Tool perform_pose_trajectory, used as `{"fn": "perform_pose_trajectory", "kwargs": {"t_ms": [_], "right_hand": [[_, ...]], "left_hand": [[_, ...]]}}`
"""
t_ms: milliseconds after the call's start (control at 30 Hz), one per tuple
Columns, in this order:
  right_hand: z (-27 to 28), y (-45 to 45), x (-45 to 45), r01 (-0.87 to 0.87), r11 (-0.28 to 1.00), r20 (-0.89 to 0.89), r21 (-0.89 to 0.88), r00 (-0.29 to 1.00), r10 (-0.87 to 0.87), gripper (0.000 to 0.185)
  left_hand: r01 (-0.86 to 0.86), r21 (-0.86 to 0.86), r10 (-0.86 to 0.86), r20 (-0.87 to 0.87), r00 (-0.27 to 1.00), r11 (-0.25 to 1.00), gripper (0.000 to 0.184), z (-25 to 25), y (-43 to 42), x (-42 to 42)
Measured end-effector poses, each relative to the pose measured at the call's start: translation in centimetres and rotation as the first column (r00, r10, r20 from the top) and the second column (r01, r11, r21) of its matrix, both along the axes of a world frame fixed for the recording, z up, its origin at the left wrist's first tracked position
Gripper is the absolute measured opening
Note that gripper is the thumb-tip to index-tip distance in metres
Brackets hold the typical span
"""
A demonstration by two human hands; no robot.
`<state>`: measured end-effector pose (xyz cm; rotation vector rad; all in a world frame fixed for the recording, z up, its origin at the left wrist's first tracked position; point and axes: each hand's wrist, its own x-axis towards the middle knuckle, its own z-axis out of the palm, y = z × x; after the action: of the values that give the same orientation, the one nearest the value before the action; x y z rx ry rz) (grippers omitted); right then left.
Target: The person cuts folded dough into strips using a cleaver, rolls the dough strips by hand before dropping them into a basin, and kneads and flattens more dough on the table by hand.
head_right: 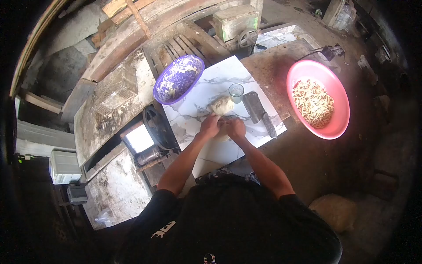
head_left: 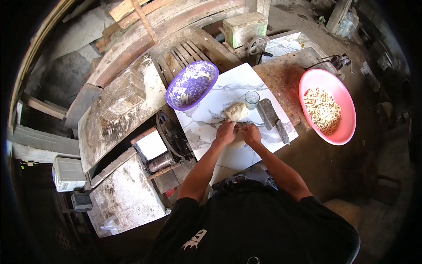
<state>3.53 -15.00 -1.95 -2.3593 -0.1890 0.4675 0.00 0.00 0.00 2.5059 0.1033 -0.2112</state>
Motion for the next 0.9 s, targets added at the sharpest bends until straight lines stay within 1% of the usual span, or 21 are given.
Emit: {"fn": "perform_pose_trajectory", "kwargs": {"t_ms": [67,100,167,200,267,300,367,400,467,500,567,600,667,700,767,800,867,900], "right_hand": [[-0.6,0.1,-0.2,-0.017,0.999,0.181,-0.033,0.983,0.023,0.022],[-0.6,0.4,-0.9,-0.017,0.999,0.176,-0.028,0.984,0.022,0.022],[-0.3,-0.5,-1.4,-0.073,0.995,0.297,-0.071,0.951,0.091,0.019],[-0.9,-0.4,-1.6,-0.077,0.995,0.294,-0.069,0.951,0.094,0.019],[-1.9,-0.8,-1.7,-0.142,0.988,0.429,0.058,0.897,0.104,0.014],[-1.6,-0.6,-1.9,-0.146,0.987,0.427,0.06,0.898,0.107,0.014],[-0.9,-0.4,-2.3,-0.113,0.988,0.287,0.102,0.955,0.079,0.017],[-0.3,-0.4,-2.5,-0.115,0.988,0.286,0.102,0.955,0.082,0.017],[0.9,-0.5,-2.7,-0.127,0.988,0.287,0.092,0.953,0.096,0.017],[0.5,-0.7,-2.7,-0.129,0.988,0.285,0.091,0.953,0.098,0.017],[-0.4,-1.4,-2.9,-0.217,0.97,0.45,0.108,0.881,0.147,0.02],[-0.2,-1.8,-3.1,-0.217,0.97,0.448,0.108,0.882,0.148,0.02],[0.5,-2.7,-3.6,-0.407,0.907,0.569,-0.105,0.723,0.39,0.028],[0.4,-3.2,-3.8,-0.408,0.907,0.567,-0.105,0.724,0.392,0.028],[0.1,-4.0,-4.1,-0.453,0.868,0.65,-0.204,0.6,0.466,0.037],[0.3,-4.4,-4.3,-0.455,0.867,0.649,-0.204,0.6,0.468,0.037],[0.9,-5.3,-4.5,-0.445,0.874,0.641,-0.194,0.617,0.457,0.041],[1.0,-5.1,-4.5,-0.448,0.873,0.639,-0.195,0.617,0.459,0.041]], "left_hand": [[0.006,0.063,-0.008,0.042,0.999,0.998,0.024,-0.5,0.0,-0.1],[0.006,0.068,-0.008,0.037,0.999,0.998,0.024,-0.8,0.4,-0.7],[0.003,0.04,-0.009,0.137,0.991,0.999,0.021,-1.4,-0.2,-0.9],[-0.001,0.042,-0.005,0.133,0.991,0.999,0.021,-1.5,0.1,-1.3],[0.003,-0.031,0.006,0.281,0.96,1.0,0.025,-2.0,0.1,-1.5],[-0.002,-0.029,0.01,0.279,0.96,1.0,0.025,-1.5,0.3,-1.9],[0.058,0.042,-0.068,0.3,0.951,0.997,0.025,-0.6,0.4,-2.4],[0.056,0.042,-0.066,0.299,0.952,0.998,0.025,-0.2,0.5,-2.5],[0.103,0.07,-0.117,0.241,0.964,0.992,0.022,0.5,0.6,-2.7],[0.101,0.069,-0.115,0.239,0.964,0.992,0.022,0.3,0.7,-2.9],[0.137,0.073,-0.155,0.372,0.915,0.988,0.024,-0.2,0.8,-3.5],[0.137,0.073,-0.154,0.369,0.917,0.988,0.024,-0.5,1.0,-3.8],[0.183,0.163,-0.236,0.422,0.875,0.969,0.025,-1.1,1.3,-4.6],[0.182,0.162,-0.235,0.421,0.876,0.97,0.025,-1.1,1.3,-5.0],[0.167,0.188,-0.24,0.492,0.837,0.968,0.025,-1.2,1.3,-6.0],[0.165,0.188,-0.238,0.491,0.838,0.968,0.025,-1.6,1.3,-6.4],[0.112,0.203,-0.2,0.485,0.851,0.973,0.037,-2.5,1.3,-6.9],[0.111,0.201,-0.197,0.485,0.852,0.973,0.037,-1.9,1.0,-6.9]]}}
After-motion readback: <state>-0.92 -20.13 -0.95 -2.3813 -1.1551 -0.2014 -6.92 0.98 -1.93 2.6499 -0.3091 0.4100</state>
